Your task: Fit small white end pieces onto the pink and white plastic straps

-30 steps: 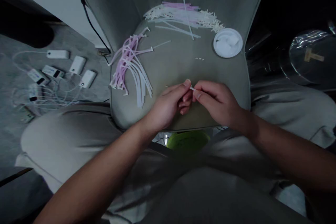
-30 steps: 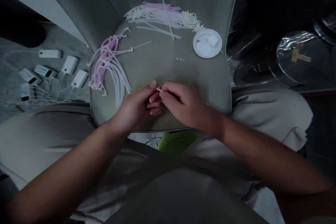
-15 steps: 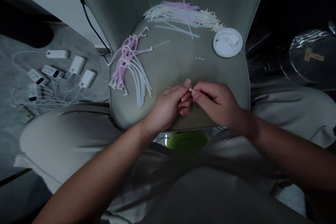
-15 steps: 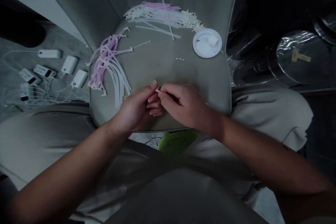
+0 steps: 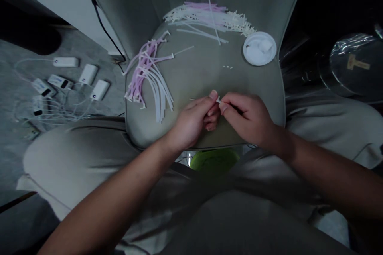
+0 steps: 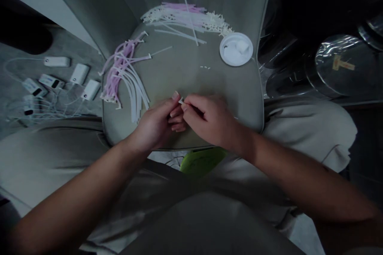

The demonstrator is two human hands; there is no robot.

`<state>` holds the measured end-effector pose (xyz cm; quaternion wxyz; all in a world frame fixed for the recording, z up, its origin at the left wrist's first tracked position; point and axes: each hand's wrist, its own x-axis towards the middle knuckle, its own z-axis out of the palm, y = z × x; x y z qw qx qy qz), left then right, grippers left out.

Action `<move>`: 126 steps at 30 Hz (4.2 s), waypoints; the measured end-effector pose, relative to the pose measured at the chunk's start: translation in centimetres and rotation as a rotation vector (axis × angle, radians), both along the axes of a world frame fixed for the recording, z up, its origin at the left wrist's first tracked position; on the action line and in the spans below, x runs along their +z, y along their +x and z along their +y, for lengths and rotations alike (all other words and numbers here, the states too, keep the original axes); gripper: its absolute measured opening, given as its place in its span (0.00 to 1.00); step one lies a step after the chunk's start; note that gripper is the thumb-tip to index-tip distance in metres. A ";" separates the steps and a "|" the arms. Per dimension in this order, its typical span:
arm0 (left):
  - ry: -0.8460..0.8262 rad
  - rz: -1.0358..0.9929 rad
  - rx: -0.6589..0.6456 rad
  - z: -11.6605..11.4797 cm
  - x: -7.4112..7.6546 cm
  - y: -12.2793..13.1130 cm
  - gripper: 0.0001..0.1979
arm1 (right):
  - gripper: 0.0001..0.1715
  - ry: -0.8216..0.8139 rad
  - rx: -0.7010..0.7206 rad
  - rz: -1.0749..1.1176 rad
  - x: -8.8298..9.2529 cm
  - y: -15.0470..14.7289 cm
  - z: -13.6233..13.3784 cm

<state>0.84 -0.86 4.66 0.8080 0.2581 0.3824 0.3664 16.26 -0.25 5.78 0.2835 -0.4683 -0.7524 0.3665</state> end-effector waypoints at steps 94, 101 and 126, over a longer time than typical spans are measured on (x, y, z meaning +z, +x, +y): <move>0.098 0.159 -0.054 0.2 -0.9 0.1 0.24 | 0.17 0.309 0.035 -0.337 -1.3 0.1 0.0; 0.405 0.504 0.011 0.3 -0.7 -0.6 0.23 | 0.17 0.240 0.084 -0.300 -0.7 0.4 0.2; 0.764 0.760 -0.018 0.3 -1.2 -1.2 0.20 | 0.12 0.132 0.153 -0.222 -1.0 0.1 0.1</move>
